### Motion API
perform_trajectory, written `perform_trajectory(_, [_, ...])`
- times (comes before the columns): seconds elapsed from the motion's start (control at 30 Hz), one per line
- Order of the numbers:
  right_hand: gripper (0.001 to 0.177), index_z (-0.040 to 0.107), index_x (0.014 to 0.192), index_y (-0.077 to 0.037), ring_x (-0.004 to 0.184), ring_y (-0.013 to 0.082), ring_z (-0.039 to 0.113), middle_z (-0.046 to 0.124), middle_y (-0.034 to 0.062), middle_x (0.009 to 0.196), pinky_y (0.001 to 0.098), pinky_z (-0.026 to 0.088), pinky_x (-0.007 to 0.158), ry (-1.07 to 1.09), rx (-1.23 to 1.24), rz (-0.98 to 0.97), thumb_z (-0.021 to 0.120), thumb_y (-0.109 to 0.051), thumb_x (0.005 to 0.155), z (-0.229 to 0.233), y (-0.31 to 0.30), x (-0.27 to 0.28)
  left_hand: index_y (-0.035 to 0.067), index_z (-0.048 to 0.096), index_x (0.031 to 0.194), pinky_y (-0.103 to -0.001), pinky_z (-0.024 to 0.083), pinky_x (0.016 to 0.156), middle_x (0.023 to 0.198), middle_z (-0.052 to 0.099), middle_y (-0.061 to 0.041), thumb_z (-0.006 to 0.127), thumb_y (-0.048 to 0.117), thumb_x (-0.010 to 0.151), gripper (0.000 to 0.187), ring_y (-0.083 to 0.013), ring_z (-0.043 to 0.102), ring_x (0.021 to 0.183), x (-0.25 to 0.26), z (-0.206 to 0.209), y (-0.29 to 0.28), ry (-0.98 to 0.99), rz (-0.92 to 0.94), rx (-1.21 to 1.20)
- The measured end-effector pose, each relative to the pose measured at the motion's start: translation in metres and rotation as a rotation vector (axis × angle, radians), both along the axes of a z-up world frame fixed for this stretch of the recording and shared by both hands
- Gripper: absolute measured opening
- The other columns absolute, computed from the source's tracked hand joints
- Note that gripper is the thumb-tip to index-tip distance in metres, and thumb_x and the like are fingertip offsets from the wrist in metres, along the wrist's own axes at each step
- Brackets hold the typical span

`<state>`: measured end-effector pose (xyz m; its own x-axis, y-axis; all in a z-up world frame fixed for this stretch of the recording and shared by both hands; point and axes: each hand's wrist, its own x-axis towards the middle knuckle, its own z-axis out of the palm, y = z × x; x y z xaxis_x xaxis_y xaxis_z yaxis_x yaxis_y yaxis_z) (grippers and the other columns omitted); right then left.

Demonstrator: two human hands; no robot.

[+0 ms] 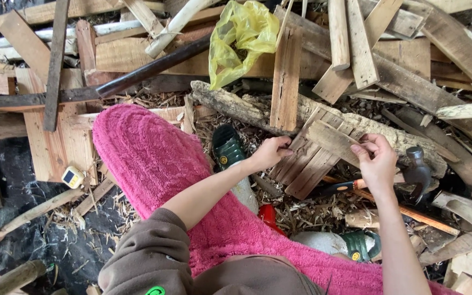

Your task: Dismantling wooden scraps and removing nails using a hammer

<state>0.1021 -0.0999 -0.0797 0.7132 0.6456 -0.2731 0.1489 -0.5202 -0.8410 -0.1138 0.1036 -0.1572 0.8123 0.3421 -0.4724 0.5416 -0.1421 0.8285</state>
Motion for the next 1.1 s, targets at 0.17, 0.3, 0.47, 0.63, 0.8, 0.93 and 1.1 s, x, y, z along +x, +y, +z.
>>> perform_trajectory(0.17, [0.028,0.058,0.126,-0.005,0.092,0.0165,0.064,0.07,0.0112,0.095,0.0319,0.049,0.086,0.037,0.039,0.005,0.073,-0.008,0.102,0.0,-0.002,0.001,0.014,0.064,0.109,-0.053,0.055,0.088,0.1,0.076,-0.015,0.072,0.025,0.092,0.022,-0.04,0.07,0.104,-0.003,0.007,0.001,-0.009,-0.004,-0.016])
perform_trajectory(0.3, [0.028,0.058,0.125,-0.004,0.093,0.0157,0.064,0.07,0.0124,0.096,0.0314,0.05,0.085,0.045,0.066,0.017,0.073,-0.005,0.102,0.007,0.001,-0.001,0.013,0.064,0.11,-0.054,0.055,0.087,0.099,0.076,-0.017,0.072,0.024,0.092,0.022,-0.0415,0.07,0.104,-0.003,0.001,0.001,-0.013,-0.013,0.005])
perform_trajectory(0.47, [0.029,0.056,0.122,0.007,0.096,0.0308,0.071,0.07,0.0246,0.106,0.0311,0.06,0.079,0.027,-0.04,-0.016,0.061,0.019,0.096,0.019,0.014,-0.002,-0.007,0.059,0.119,-0.039,0.054,0.092,0.117,0.067,-0.018,0.066,0.003,0.09,0.032,-0.0298,0.068,0.099,-0.007,-0.006,-0.002,-0.023,-0.02,-0.028])
perform_trajectory(0.63, [0.029,0.055,0.122,0.011,0.09,0.0281,0.067,0.066,0.022,0.103,0.0312,0.055,0.078,-0.094,0.104,0.057,0.068,0.019,0.097,0.027,0.009,0.007,-0.003,0.056,0.104,-0.035,0.058,0.082,0.094,0.068,-0.012,0.058,-0.015,0.084,0.023,-0.022,0.067,0.083,-0.011,-0.007,-0.002,-0.154,0.043,-0.098])
perform_trajectory(0.8, [0.031,0.055,0.124,0.01,0.082,0.0236,0.065,0.068,0.0205,0.1,0.0281,0.05,0.071,-0.063,0.056,0.056,0.068,0.016,0.097,0.027,0.01,0.003,-0.005,0.059,0.127,-0.037,0.056,0.09,0.122,0.072,-0.016,0.065,-0.003,0.087,0.04,-0.0277,0.072,0.103,-0.006,0.004,0.001,-0.067,0.019,-0.058])
perform_trajectory(0.93, [0.032,0.054,0.126,0.01,0.083,0.0253,0.065,0.068,0.0236,0.103,0.0289,0.049,0.071,-0.053,0.07,0.048,0.067,0.016,0.097,0.028,0.009,0.004,-0.006,0.061,0.124,-0.037,0.056,0.09,0.119,0.073,-0.016,0.066,-0.002,0.087,0.038,-0.0273,0.072,0.101,-0.004,0.008,0.002,-0.086,0.003,-0.058])
perform_trajectory(1.1, [0.032,0.053,0.125,0.009,0.079,0.0215,0.062,0.067,0.0193,0.1,0.0263,0.045,0.068,-0.047,0.068,0.058,0.068,0.015,0.098,0.026,0.009,0.004,-0.005,0.062,0.121,-0.036,0.056,0.085,0.114,0.074,-0.014,0.068,-0.002,0.086,0.036,-0.0258,0.072,0.094,-0.006,0.002,0.001,-0.099,0.013,-0.043])
